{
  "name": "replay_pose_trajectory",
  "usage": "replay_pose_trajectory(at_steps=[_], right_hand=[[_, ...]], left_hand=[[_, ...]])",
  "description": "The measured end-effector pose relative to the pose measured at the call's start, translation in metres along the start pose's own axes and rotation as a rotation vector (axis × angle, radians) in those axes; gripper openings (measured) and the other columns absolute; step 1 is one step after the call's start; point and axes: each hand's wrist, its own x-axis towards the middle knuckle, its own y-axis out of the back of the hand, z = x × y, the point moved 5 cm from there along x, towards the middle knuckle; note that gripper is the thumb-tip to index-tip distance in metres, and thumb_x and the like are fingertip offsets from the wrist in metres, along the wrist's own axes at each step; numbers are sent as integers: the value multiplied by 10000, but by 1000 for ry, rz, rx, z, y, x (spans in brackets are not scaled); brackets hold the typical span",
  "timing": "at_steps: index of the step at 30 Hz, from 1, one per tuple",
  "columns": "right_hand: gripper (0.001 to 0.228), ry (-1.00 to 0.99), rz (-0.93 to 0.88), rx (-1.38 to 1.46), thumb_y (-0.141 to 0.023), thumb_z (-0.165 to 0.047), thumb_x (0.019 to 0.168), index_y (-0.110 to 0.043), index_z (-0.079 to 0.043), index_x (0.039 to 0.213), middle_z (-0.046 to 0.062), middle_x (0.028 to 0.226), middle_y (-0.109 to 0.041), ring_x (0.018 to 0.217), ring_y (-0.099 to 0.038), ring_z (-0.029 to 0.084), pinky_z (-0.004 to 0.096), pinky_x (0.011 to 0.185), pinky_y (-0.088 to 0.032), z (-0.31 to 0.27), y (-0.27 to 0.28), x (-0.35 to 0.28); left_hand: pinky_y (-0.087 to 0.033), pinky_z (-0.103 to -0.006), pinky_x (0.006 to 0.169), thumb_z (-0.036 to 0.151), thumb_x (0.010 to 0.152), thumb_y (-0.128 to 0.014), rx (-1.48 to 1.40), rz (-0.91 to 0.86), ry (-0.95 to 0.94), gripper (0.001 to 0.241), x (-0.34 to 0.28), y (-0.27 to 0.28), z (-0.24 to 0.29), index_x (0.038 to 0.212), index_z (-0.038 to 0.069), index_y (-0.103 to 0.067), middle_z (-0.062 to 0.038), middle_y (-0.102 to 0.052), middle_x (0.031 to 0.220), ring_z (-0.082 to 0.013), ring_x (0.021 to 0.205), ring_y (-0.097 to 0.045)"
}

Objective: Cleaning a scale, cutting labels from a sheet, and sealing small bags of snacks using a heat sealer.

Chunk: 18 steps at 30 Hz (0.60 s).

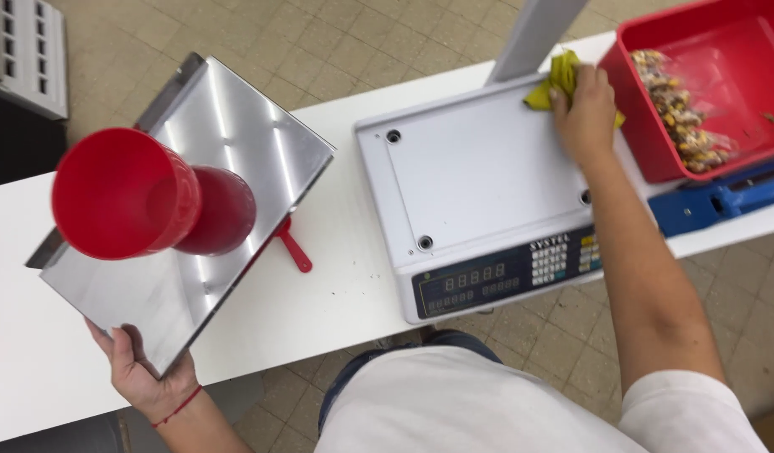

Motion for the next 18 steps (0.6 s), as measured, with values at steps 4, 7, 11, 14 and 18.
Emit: replay_pose_trajectory(at_steps=[4,7,11,14,18], right_hand=[[160,22,117,-219,-634,-66,933,-554,1,1054,202,1008,-572,861,-535,392,507,714,-451,-5,-32,-2],[216,21,138,-474,-708,-156,881,-594,-62,1038,143,972,-581,800,-573,353,459,694,-469,-16,-52,-4],[217,169,138,-160,-625,-108,877,-583,-94,1089,116,1033,-606,844,-589,337,465,682,-448,-84,-85,-15],[205,257,99,60,-533,-79,888,-588,-115,1082,95,1011,-584,840,-586,319,462,671,-446,-169,-108,-36],[351,259,-6,134,-551,16,853,-556,-122,1176,70,974,-508,819,-566,297,431,619,-472,-239,-87,-53]], left_hand=[[-577,-419,1035,114,890,-623,71,129,-5,620,0,19,1,1486,226,-494,42,-681,1218,-185,1186,-657],[-570,-482,1032,115,927,-610,55,95,-24,639,10,32,0,1531,228,-432,19,-667,1156,-220,1158,-647],[-565,-459,1057,115,931,-605,46,88,-46,605,9,33,3,1511,208,-461,21,-651,1137,-207,1168,-633],[-567,-446,1048,128,925,-615,63,93,-44,600,9,37,5,1501,218,-475,40,-623,1072,-189,1132,-630],[-551,-473,1072,113,921,-607,20,55,-51,605,6,37,12,1502,202,-465,-3,-662,1295,-226,1233,-627]])
